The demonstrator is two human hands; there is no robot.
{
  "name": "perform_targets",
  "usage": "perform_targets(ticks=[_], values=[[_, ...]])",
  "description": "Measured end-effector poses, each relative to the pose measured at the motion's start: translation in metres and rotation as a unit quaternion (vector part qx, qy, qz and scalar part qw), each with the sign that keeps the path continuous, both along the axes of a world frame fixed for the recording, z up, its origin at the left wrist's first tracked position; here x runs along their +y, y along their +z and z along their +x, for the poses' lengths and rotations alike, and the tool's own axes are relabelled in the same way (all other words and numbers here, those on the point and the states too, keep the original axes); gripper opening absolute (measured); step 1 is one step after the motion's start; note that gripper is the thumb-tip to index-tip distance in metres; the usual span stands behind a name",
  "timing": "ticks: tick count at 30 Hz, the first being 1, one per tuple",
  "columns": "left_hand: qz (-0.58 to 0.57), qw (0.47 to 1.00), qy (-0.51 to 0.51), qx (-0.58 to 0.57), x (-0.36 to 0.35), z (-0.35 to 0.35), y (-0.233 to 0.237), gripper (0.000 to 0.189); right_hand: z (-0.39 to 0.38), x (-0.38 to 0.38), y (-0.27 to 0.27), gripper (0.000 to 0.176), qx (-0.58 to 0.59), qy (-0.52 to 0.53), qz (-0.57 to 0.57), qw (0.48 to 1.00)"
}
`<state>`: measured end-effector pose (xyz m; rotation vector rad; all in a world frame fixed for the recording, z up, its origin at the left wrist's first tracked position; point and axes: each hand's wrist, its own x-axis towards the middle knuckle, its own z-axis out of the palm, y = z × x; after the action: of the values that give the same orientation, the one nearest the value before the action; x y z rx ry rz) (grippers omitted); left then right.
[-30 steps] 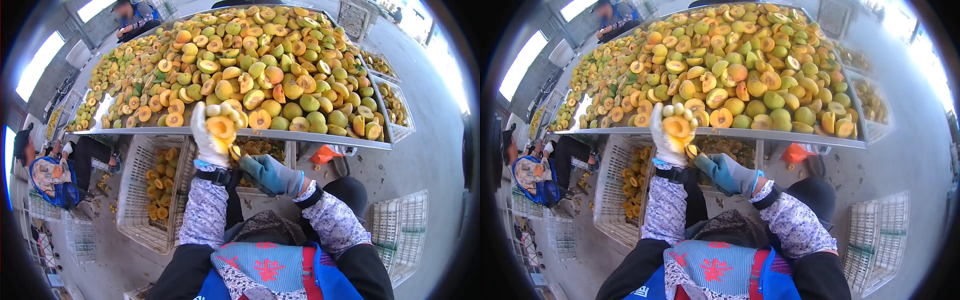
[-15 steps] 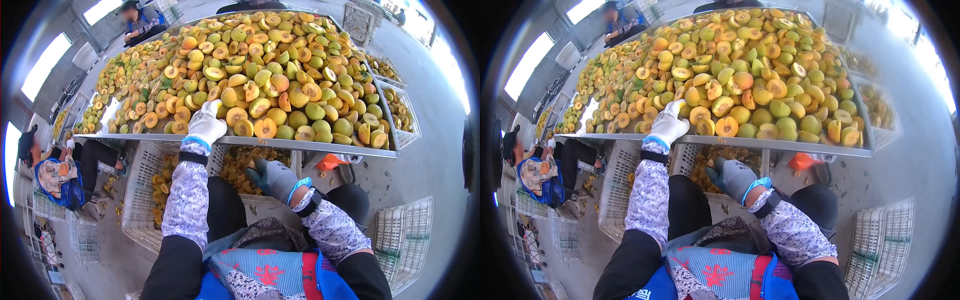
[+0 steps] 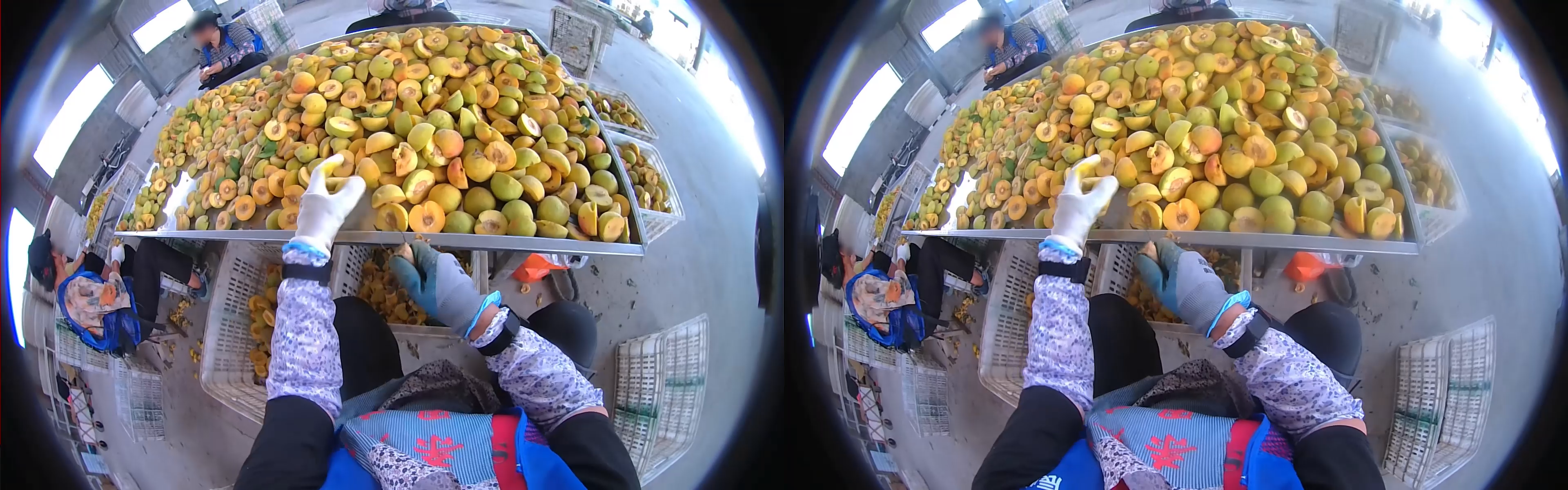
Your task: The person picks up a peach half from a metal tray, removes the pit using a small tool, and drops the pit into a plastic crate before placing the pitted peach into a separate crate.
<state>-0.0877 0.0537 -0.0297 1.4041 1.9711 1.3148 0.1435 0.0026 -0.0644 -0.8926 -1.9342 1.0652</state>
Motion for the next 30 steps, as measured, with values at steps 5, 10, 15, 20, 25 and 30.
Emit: perform_targets(ticks=[5, 10, 15, 20, 25, 30], values=[[0.023, 0.912, -0.173, -0.372, -0.039, 0.046, 0.029, 0.057, -0.007, 0.006, 0.013, 0.031, 0.079, -0.007, -0.007, 0.997], [0.127, 0.9, -0.198, -0.368, -0.032, 0.075, 0.003, 0.059, -0.007, 0.008, 0.014, 0.033, 0.075, -0.024, -0.007, 0.997], [0.175, 0.864, -0.183, -0.436, -0.042, 0.099, 0.005, 0.059, -0.008, 0.006, 0.009, 0.034, 0.125, -0.02, 0.002, 0.992], [0.178, 0.861, -0.172, -0.445, -0.045, 0.1, -0.001, 0.056, -0.005, 0.004, 0.007, 0.031, 0.068, -0.036, 0.032, 0.997], [0.21, 0.853, -0.229, -0.42, -0.051, 0.114, 0.02, 0.055, -0.002, 0.009, 0.003, 0.025, 0.108, -0.037, -0.023, 0.993], [0.159, 0.928, -0.226, -0.248, -0.046, 0.087, 0.003, 0.06, -0.003, 0.003, 0.007, 0.029, 0.085, -0.024, 0.012, 0.996]])
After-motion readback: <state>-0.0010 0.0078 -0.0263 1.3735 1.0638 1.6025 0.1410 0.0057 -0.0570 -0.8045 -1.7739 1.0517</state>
